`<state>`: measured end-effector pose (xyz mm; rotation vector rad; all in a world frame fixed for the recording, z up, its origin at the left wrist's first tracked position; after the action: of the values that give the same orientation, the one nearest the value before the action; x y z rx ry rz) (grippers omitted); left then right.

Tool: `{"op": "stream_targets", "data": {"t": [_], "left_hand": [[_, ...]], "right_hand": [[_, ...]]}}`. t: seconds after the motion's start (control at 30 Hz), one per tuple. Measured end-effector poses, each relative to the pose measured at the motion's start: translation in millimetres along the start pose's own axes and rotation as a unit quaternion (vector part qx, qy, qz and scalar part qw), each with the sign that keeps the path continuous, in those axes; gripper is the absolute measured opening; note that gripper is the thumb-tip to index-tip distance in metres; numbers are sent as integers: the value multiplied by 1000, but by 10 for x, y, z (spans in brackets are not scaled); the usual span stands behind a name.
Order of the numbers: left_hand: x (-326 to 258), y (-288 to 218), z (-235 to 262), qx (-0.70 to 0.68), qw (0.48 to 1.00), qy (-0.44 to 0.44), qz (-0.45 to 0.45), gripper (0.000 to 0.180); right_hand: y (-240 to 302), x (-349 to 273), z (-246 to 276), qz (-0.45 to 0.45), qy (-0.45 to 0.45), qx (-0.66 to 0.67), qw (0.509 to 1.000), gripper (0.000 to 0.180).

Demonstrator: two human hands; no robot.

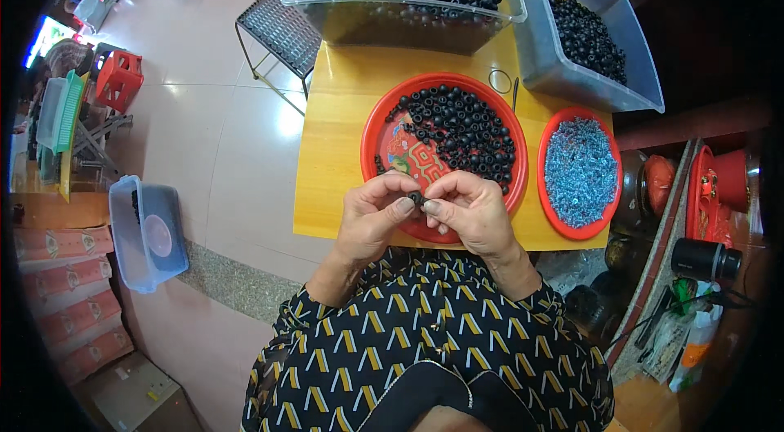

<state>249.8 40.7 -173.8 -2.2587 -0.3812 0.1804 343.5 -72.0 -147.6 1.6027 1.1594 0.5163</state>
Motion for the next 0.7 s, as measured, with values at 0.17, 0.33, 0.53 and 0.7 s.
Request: {"op": "stream_targets", "data": {"t": [0.17, 0.33, 0.53, 0.7], "left_hand": [[13, 8, -44, 28, 999, 19, -22, 13], [20, 51, -32, 93, 994, 26, -55, 15], [-30, 45, -38, 140, 987, 31, -68, 19], [-6, 10, -57, 239, 961, 70, -123, 20]], "right_hand": [[-40, 14, 9, -3, 14, 28, 1000, 10], [-97, 22, 3, -4, 35, 119, 992, 12], [-175, 6, -13, -49, 117, 171, 977, 21], [-174, -9, -28, -34, 118, 172, 977, 18]]}}
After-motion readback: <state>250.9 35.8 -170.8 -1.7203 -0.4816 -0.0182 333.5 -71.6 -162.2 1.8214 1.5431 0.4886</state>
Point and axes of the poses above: each hand's wrist, its own x-axis towards the middle knuckle, its own z-axis out of the back of the hand, y = z × x, the point moved 4 cm from there along x, towards the middle knuckle, and after that the axes turned 5 degrees about y, right-handed, at the moved point
